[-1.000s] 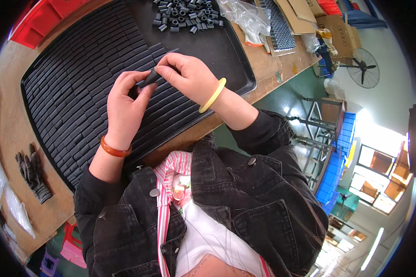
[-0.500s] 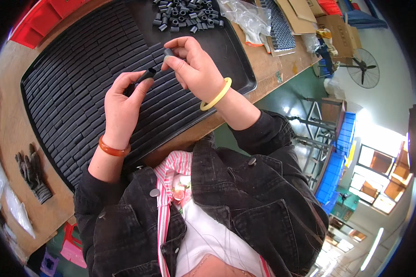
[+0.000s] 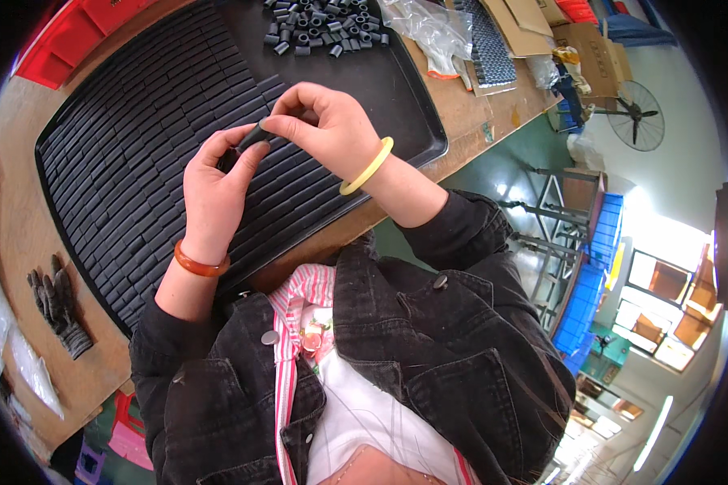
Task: The person assembles cylindrical parts by hand, placing them one by one into the grooves of an assembly tray.
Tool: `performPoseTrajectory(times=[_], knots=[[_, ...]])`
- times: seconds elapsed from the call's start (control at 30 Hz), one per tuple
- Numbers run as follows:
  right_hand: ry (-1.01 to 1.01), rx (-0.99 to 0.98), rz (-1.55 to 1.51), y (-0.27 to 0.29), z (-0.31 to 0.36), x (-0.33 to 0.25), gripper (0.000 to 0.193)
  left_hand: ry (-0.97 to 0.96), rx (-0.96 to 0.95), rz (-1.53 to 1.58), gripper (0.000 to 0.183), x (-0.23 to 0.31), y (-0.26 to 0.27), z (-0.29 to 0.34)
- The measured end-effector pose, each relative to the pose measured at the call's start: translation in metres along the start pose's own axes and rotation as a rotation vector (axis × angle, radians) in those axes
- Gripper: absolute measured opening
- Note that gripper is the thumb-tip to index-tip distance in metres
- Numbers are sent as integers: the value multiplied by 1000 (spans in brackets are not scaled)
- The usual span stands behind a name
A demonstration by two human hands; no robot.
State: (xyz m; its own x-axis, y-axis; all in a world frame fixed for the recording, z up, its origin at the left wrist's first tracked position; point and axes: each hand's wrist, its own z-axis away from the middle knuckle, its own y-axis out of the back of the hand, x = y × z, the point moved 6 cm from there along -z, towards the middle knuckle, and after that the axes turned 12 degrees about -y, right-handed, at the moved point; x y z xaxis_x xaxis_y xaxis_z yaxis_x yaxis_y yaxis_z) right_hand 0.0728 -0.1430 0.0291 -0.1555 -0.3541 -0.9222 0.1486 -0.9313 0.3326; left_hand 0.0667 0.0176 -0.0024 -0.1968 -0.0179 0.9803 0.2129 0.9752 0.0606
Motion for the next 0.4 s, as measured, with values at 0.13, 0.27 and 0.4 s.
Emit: performPoseTrajectory(times=[0.13, 0.27, 0.4], knots=[[53, 63, 71, -1, 6, -3, 17, 8, 24, 53, 24, -3, 0, -1], [99, 72, 202, 1, 5, -9, 16, -109, -12, -110, 26, 9, 2, -4], [50, 96, 79, 13, -9, 6, 12, -187, 14, -172, 32, 12, 3, -5]])
